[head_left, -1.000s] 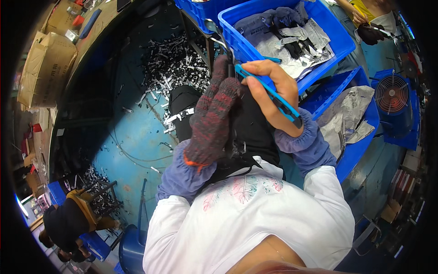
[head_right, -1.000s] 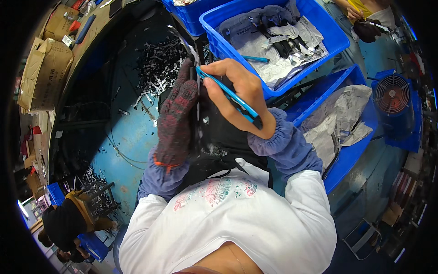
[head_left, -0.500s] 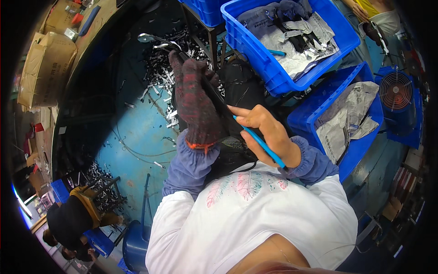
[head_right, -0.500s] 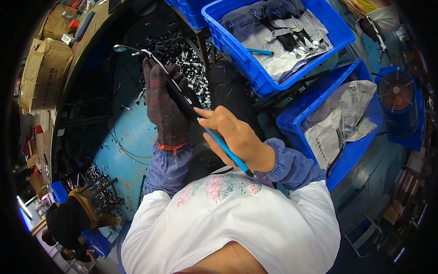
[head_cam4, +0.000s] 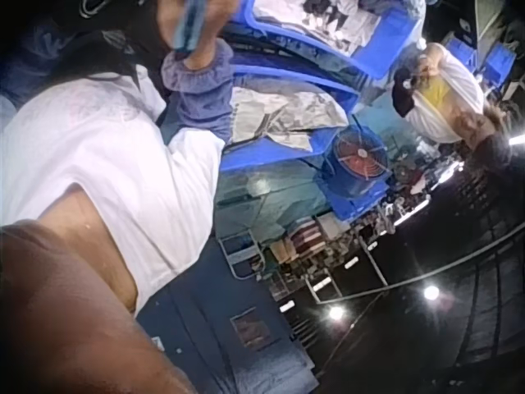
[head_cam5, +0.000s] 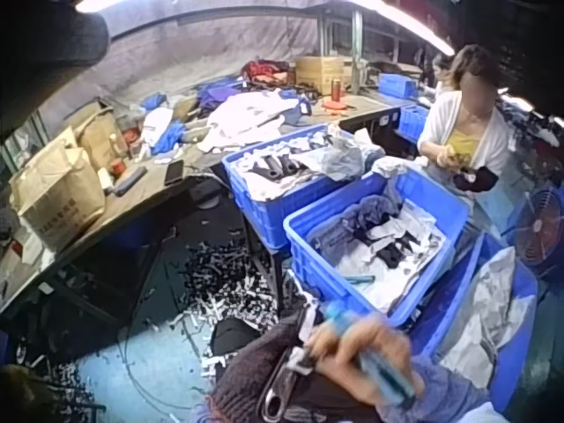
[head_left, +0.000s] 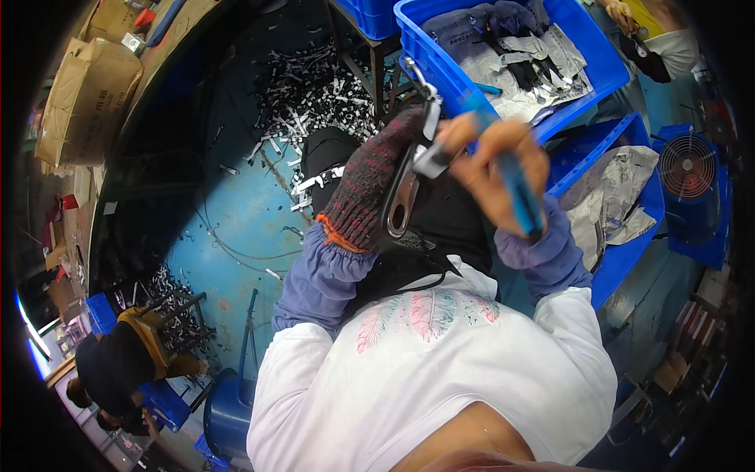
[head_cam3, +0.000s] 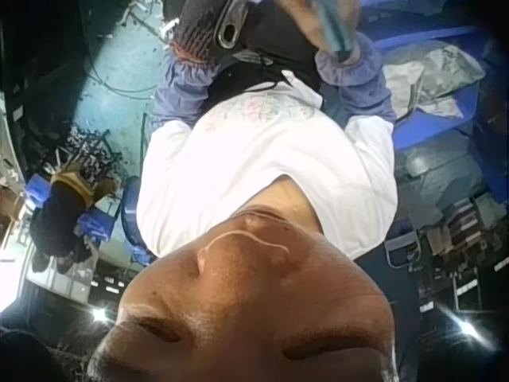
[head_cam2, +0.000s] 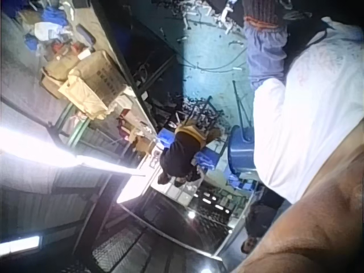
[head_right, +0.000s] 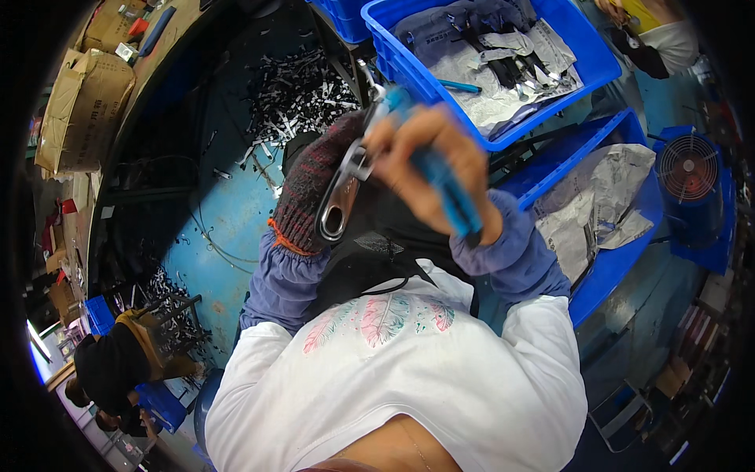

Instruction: The person deburrs and cleans metal components using a deburring tool, then places them into blue plastic bins padded with newspaper.

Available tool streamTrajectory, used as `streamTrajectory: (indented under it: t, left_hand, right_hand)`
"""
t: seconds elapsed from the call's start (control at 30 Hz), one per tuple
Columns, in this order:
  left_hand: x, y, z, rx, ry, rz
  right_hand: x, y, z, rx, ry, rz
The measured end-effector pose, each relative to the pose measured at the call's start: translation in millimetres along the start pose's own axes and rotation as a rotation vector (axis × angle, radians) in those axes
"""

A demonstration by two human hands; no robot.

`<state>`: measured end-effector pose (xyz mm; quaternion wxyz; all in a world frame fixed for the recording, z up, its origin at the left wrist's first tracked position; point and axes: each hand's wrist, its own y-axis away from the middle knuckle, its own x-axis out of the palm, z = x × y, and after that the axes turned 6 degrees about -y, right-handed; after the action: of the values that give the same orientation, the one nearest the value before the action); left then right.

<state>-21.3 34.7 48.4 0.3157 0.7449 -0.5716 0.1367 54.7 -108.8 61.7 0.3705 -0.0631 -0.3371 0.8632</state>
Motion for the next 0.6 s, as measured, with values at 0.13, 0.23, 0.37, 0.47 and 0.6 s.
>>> streamTrajectory:
  t: [0.13,0.23,0.37,0.47,0.6]
  left_hand:
    - [-5.1,8.9,-13.8,-0.35,0.126,0.19]
    - [-3.1,24.7,-20.3,-0.343,0.029,0.253]
    - [-1.7,36.9,-21.2,-0.421,-0.116,0.315]
    - [-16.1,46.3,-20.2,-0.519,0.02,0.306]
    - [-27.0,53.6,-16.4,-0.471,0.229,0.31]
  right_hand:
    - [-43.3,-29.5,16.5,0.231,-0.342,-0.339]
    - [-91.4,-46.6,5.0,0.22,-0.291,-0.472]
    - [-152.6,-57.1,2.8,0.113,-0.306,-0.44]
    - [-154.0,-56.5,1.1,0.005,-0.341,-0.527]
    - [-85.3,-31.9,-39.1,0.14,0.078,-0.241]
